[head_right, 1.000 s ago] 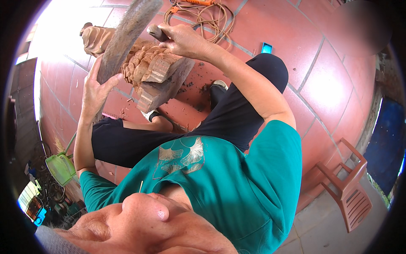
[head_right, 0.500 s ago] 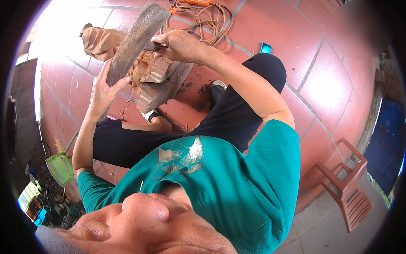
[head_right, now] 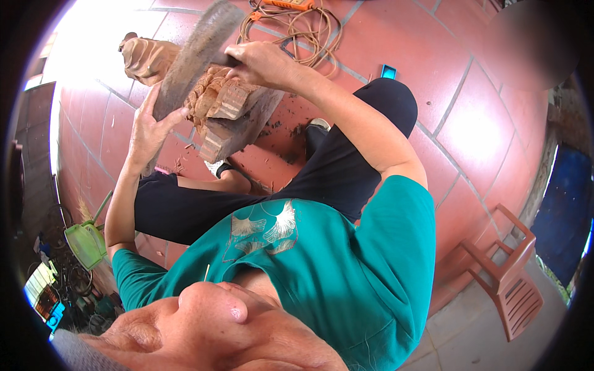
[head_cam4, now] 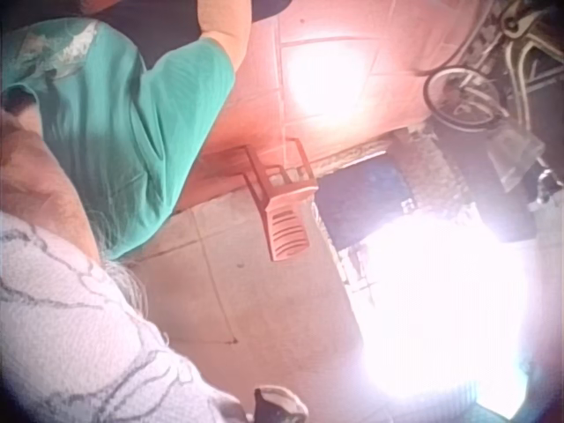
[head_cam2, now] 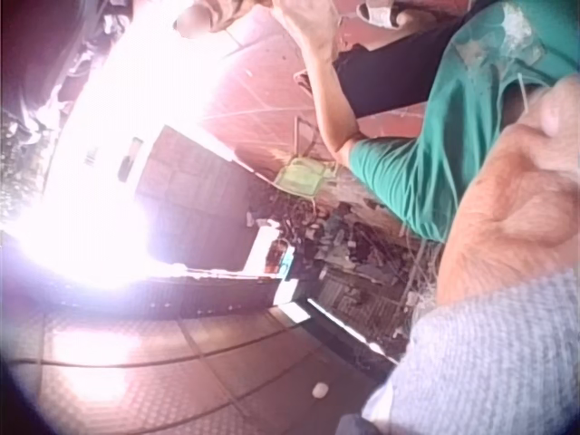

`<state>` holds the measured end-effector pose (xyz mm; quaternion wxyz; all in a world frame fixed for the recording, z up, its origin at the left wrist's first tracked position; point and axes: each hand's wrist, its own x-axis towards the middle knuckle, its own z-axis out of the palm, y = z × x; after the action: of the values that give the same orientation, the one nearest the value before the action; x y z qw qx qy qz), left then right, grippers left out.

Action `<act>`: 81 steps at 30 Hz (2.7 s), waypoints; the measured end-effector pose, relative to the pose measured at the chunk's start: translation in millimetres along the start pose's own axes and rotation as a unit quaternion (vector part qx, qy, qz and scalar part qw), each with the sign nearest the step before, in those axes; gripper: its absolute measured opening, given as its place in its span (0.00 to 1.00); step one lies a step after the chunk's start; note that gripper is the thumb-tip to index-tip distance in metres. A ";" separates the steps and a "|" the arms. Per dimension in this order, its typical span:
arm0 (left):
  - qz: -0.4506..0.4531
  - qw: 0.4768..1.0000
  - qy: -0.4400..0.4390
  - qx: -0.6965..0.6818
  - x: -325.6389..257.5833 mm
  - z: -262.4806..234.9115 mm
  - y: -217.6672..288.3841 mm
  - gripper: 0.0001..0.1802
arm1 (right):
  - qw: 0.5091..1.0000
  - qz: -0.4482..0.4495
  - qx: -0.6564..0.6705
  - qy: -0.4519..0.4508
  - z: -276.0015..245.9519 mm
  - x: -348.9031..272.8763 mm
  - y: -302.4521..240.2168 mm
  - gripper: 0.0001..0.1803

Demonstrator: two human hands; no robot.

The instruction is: The person sits on a tiled floor and carves a wooden sculpture using a chisel and mallet. They repeatedly strike the chisel to shape the wood, occasionally adjusting the piece and clearing wood shavings.

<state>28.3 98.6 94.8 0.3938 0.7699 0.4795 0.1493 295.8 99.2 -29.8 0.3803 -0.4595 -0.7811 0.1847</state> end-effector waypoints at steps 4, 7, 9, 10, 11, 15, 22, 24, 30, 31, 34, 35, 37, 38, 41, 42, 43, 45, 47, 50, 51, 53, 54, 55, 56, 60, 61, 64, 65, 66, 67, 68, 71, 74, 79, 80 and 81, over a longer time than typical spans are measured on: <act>0.037 0.998 0.052 -0.011 -1.2 -4.8 -5.6 0.32 | 0.995 0.100 0.007 0.020 -14.4 3.9 2.1 0.23; -0.014 1.000 0.019 -0.014 2.3 -11.6 5.3 0.34 | 0.988 0.131 0.042 0.074 -18.0 10.7 -2.3 0.26; -0.020 0.999 0.010 -0.032 5.3 -10.2 1.6 0.35 | 0.984 0.161 0.022 0.070 -15.2 16.2 4.4 0.26; -0.025 0.999 0.005 -0.040 7.5 -9.9 -1.0 0.36 | 0.982 0.177 0.013 0.068 -13.5 20.2 7.2 0.27; -0.028 0.999 -0.001 -0.044 9.7 -10.0 -2.7 0.37 | 0.981 0.183 0.038 0.057 -9.3 24.6 13.8 0.27; -0.042 0.997 -0.010 -0.061 15.8 -9.7 -8.5 0.38 | 0.978 0.195 0.058 0.038 10.2 35.6 27.6 0.29; -0.038 0.997 0.007 -0.063 30.1 -14.9 -15.7 0.37 | 0.994 0.101 0.011 0.036 29.6 46.1 41.6 0.26; -0.035 0.996 -0.002 -0.085 35.3 -18.2 -17.4 0.34 | 0.992 0.113 0.049 0.007 29.9 50.7 44.2 0.26; -0.054 0.981 -0.013 -0.185 51.2 -26.0 -23.9 0.29 | 0.988 0.138 0.052 -0.036 30.5 60.4 50.6 0.26; -0.054 0.979 -0.009 -0.198 53.7 -27.6 -27.0 0.28 | 0.989 0.136 0.048 -0.039 32.2 61.4 51.3 0.26; -0.053 0.975 0.026 -0.216 61.0 -29.9 -22.7 0.27 | 0.994 0.095 0.045 -0.032 39.7 61.3 49.1 0.27; -0.058 0.976 0.028 -0.207 62.7 -30.4 -19.7 0.27 | 0.993 0.105 0.021 -0.041 40.5 62.3 48.7 0.27; -0.069 0.982 -0.007 -0.175 63.5 -28.5 -22.3 0.29 | 0.992 0.117 0.011 -0.044 41.7 64.0 47.4 0.27; -0.074 0.984 -0.024 -0.159 63.4 -27.2 -23.5 0.30 | 0.991 0.123 0.005 -0.045 41.6 64.4 46.5 0.27; -0.096 0.977 -0.109 -0.153 61.5 -19.9 -28.1 0.35 | 0.984 0.153 -0.002 -0.095 40.0 61.8 43.4 0.27; -0.104 0.976 -0.105 -0.163 60.7 -19.6 -25.9 0.36 | 0.988 0.135 -0.002 -0.075 41.8 61.5 44.9 0.26; -0.111 0.973 -0.103 -0.173 60.2 -19.6 -21.9 0.37 | 0.991 0.121 -0.002 -0.054 42.8 60.6 44.5 0.26; -0.098 0.976 -0.069 -0.183 60.7 -20.6 -8.3 0.36 | 0.990 0.118 -0.036 -0.074 39.6 61.8 48.2 0.23; -0.070 0.977 -0.015 -0.199 65.6 -27.6 -13.4 0.34 | 0.989 0.133 0.006 -0.066 39.3 60.1 56.2 0.23; -0.072 0.970 0.032 -0.230 68.4 -33.2 -12.9 0.31 | 0.990 0.133 0.033 -0.024 37.6 54.8 59.7 0.24; -0.078 0.968 0.033 -0.237 70.0 -34.9 -17.2 0.32 | 0.991 0.129 0.039 -0.007 38.9 53.4 59.3 0.24; -0.096 0.972 0.015 -0.216 71.2 -32.8 -23.3 0.34 | 0.989 0.136 0.053 0.000 38.7 54.7 52.6 0.24; -0.107 0.976 -0.004 -0.188 71.0 -28.5 -27.8 0.35 | 0.987 0.147 0.059 -0.010 38.2 55.9 49.7 0.24; -0.117 0.980 -0.024 -0.158 70.4 -25.3 -31.2 0.37 | 0.985 0.158 0.066 -0.019 37.4 56.8 47.4 0.23; -0.116 0.979 -0.047 -0.160 69.2 -23.1 -32.6 0.37 | 0.986 0.156 0.047 -0.035 39.0 55.8 49.3 0.23; -0.112 0.975 -0.068 -0.180 66.6 -25.3 -15.2 0.35 | 0.988 0.144 -0.010 -0.047 42.9 50.7 53.1 0.24; -0.102 0.976 -0.039 -0.190 66.5 -27.7 -15.5 0.34 | 0.990 0.137 -0.020 -0.039 42.5 50.6 52.0 0.25; -0.077 0.973 0.026 -0.216 71.5 -32.8 -18.6 0.31 | 0.986 0.140 -0.036 -0.084 38.0 53.5 52.8 0.26; -0.076 0.972 0.038 -0.217 73.4 -31.9 -21.4 0.30 | 0.986 0.145 -0.028 -0.076 38.0 53.3 53.3 0.26; -0.076 0.972 0.050 -0.217 73.7 -30.5 -23.6 0.30 | 0.986 0.150 -0.020 -0.068 38.7 52.2 53.5 0.26; -0.106 0.978 0.042 -0.176 70.9 -24.0 -21.2 0.33 | 0.986 0.153 -0.012 -0.061 40.3 51.6 54.6 0.26; -0.112 0.982 -0.003 -0.151 68.6 -17.7 -23.1 0.35 | 0.982 0.160 -0.014 -0.099 41.0 51.6 56.3 0.26; -0.096 0.975 -0.140 -0.140 61.8 -4.2 -30.7 0.44 | 0.982 0.129 -0.045 -0.132 50.1 36.6 63.9 0.26; -0.120 0.971 -0.137 -0.157 57.9 -12.3 -21.5 0.44 | 0.970 0.202 -0.005 -0.138 39.9 37.3 59.6 0.26; -0.096 0.978 -0.018 -0.183 59.9 -27.6 -16.8 0.39 | 0.981 0.192 0.031 0.013 13.2 48.5 56.8 0.27; -0.101 0.977 -0.015 -0.189 58.5 -29.2 -16.2 0.39 | 0.979 0.200 0.038 0.007 11.2 51.5 54.8 0.27; -0.107 0.975 -0.011 -0.194 56.2 -31.5 -13.0 0.40 | 0.977 0.209 0.046 0.001 10.5 54.7 53.0 0.28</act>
<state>29.0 164.3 97.1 0.5549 0.6244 0.5165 0.1881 302.6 173.8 -47.2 0.3550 -0.5949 -0.6581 0.2948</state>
